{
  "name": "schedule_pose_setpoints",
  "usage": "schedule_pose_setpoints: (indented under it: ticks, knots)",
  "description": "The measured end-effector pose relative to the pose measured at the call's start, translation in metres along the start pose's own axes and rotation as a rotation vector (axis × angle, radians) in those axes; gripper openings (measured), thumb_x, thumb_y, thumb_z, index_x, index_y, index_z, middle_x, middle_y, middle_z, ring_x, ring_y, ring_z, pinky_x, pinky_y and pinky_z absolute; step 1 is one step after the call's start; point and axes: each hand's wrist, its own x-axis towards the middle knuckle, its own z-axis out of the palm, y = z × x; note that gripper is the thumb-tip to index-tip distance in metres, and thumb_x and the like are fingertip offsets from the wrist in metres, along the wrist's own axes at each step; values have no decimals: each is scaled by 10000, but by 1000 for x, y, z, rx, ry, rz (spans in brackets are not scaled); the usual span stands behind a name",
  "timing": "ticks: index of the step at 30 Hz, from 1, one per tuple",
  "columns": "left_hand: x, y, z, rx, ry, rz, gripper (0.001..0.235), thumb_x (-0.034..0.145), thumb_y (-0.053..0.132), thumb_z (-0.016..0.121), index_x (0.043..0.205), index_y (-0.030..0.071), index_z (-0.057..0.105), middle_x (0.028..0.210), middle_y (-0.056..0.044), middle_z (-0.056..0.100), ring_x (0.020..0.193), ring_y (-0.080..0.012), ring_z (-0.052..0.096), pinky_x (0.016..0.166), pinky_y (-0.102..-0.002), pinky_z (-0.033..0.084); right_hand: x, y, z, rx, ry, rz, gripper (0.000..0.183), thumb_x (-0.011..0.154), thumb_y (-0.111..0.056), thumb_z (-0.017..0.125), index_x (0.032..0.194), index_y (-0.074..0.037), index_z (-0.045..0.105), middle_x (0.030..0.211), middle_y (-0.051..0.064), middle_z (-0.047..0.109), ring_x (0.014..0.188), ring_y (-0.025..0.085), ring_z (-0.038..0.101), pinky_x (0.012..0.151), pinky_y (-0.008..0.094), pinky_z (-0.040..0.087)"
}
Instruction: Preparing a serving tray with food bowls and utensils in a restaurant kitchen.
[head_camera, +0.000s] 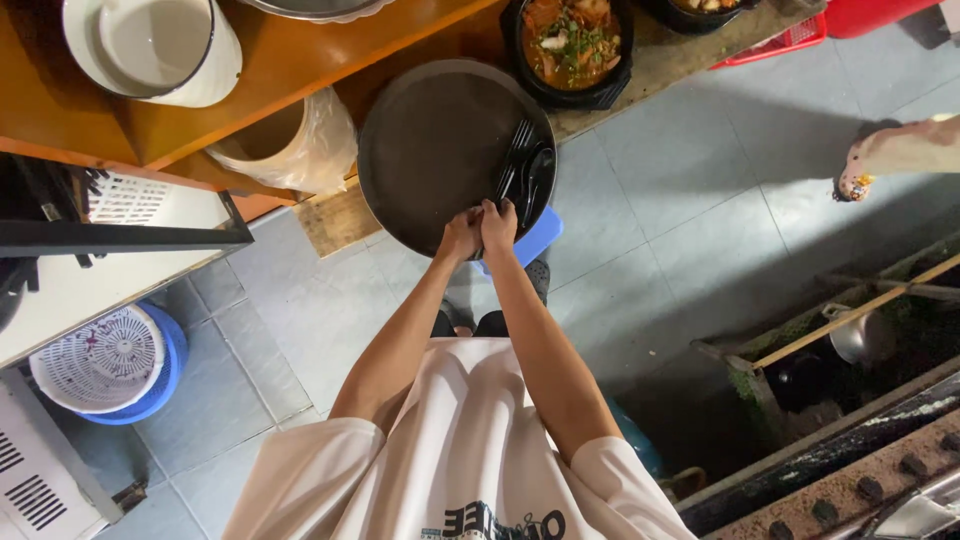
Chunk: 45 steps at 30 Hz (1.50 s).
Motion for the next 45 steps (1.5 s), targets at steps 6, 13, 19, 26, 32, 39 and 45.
schedule_pose_setpoints:
  ticks: [6,13,19,26,32,39,45]
  knots:
    - [-3,-2,0,53,112,270,311,969,320,607,1043,50,744,1141,-260,707,1146,-456,611,970,-489,514,-30,-26,-1,-27,31,40,467,921,-209,665,1268,101,619,1142,193,686,1023,250,629,899,360,513]
    - [1,-15,13,92,152,324,278,926,292,647,1031,52,739,1100,-239,713,1104,-440,647,934,-491,537,-52,-44,-7,-167,-29,-120,594,864,-188,660,1386,61,524,1226,190,659,1124,301,647,968,370,517]
    - [-14,45,-9,144,334,402,171,914,186,699,991,47,762,968,-203,756,1013,-429,680,867,-504,531,-21,-41,-35,-116,-43,-400,558,928,-139,721,1403,54,502,1373,182,533,1271,302,544,1072,388,437]
    - [44,106,-17,-155,472,316,148,956,171,663,1023,58,730,1016,-157,735,895,-254,749,770,-379,605,80,-61,-93,157,7,-383,289,1030,-75,585,1307,8,608,1167,121,665,952,171,616,827,298,526]
    - [151,133,20,-183,527,375,185,986,200,659,1076,52,724,1066,-135,714,917,-259,731,785,-392,587,202,-77,-135,265,27,-271,271,1018,-55,512,1280,-33,579,1185,75,652,945,155,656,779,305,577]
    - [244,129,4,-232,514,315,352,1073,306,539,1324,84,644,1313,-166,615,1158,-306,646,1017,-443,533,261,-88,-142,387,-71,-140,390,1020,-66,493,1399,8,440,1223,129,646,955,218,716,790,345,592]
    - [305,147,-30,-242,325,50,497,1057,347,443,1509,140,447,1560,-139,431,1414,-364,401,1112,-465,377,252,-143,-120,263,3,-98,469,1034,-109,584,1441,26,394,1196,141,650,821,237,704,740,386,638]
